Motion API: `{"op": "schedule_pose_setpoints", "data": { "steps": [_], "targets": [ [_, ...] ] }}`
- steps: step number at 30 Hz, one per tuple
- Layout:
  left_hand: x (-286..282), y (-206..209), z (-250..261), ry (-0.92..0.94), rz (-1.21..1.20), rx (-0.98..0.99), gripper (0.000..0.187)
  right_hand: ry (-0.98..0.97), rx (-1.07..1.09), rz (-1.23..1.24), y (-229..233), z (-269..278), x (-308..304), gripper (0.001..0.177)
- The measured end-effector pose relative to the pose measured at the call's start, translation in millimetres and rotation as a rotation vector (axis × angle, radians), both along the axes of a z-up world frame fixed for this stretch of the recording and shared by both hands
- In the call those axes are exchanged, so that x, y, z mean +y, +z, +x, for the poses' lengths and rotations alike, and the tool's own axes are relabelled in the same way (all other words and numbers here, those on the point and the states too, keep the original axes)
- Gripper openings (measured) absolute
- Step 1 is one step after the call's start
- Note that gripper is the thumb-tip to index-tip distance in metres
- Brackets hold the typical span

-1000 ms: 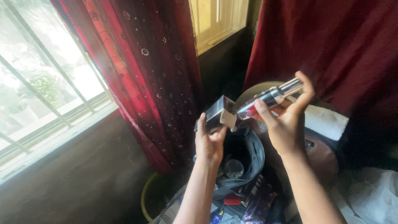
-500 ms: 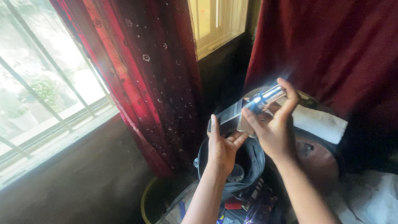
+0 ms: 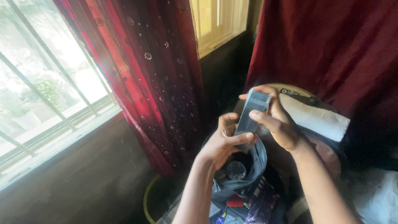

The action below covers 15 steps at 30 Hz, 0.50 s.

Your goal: The person opens a black bag on a bed and packs items into it one at a time: a red hairbrush, a plastic soda bottle, a folded patterned scarf, a folded paper bag, a small jar, a red perfume bottle, a boxed perfume, and a spray bottle, placing each into the bag.

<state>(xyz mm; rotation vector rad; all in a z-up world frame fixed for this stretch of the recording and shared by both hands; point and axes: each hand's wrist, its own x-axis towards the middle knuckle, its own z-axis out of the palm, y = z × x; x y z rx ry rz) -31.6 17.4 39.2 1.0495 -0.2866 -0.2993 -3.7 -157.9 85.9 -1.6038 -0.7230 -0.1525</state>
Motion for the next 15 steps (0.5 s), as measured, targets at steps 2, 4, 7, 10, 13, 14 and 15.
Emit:
{"op": "schedule_pose_setpoints", "data": {
  "steps": [2, 4, 7, 10, 13, 14, 15],
  "targets": [
    [5.9, 9.4, 5.7, 0.009, 0.237, -0.160, 0.096, -0.008, -0.047, -0.163, 6.5, -6.3, -1.4, 0.066],
    [5.2, 15.5, 13.0, 0.024, 0.262, -0.258, 0.086, -0.182, -0.189, -0.388, 11.2, -7.5, 0.1, 0.074],
    [6.0, 21.7, 21.5, 0.050, 0.272, -0.283, 0.080, -0.405, 0.067, -0.246, 11.6, -4.9, 3.5, 0.059],
    [3.0, 32.5, 34.5, 0.142, 0.455, -0.344, 0.080, -0.257, 0.063, -0.075, 15.4, 7.1, -7.1, 0.031],
    [0.3, 47.0, 46.6, 0.216, 0.637, -0.428, 0.083, -0.323, -0.018, 0.081, 19.4, 22.2, -15.7, 0.027],
    [-0.4, 51.1, 48.9, 0.233, 0.680, -0.453, 0.084, -0.300, -0.079, 0.067, 20.5, 25.4, -17.7, 0.030],
    [0.0, 54.5, 50.5, 0.224, 0.715, -0.420, 0.082, -0.275, -0.139, 0.053, 21.3, 27.1, -19.1, 0.033]
  ]
}}
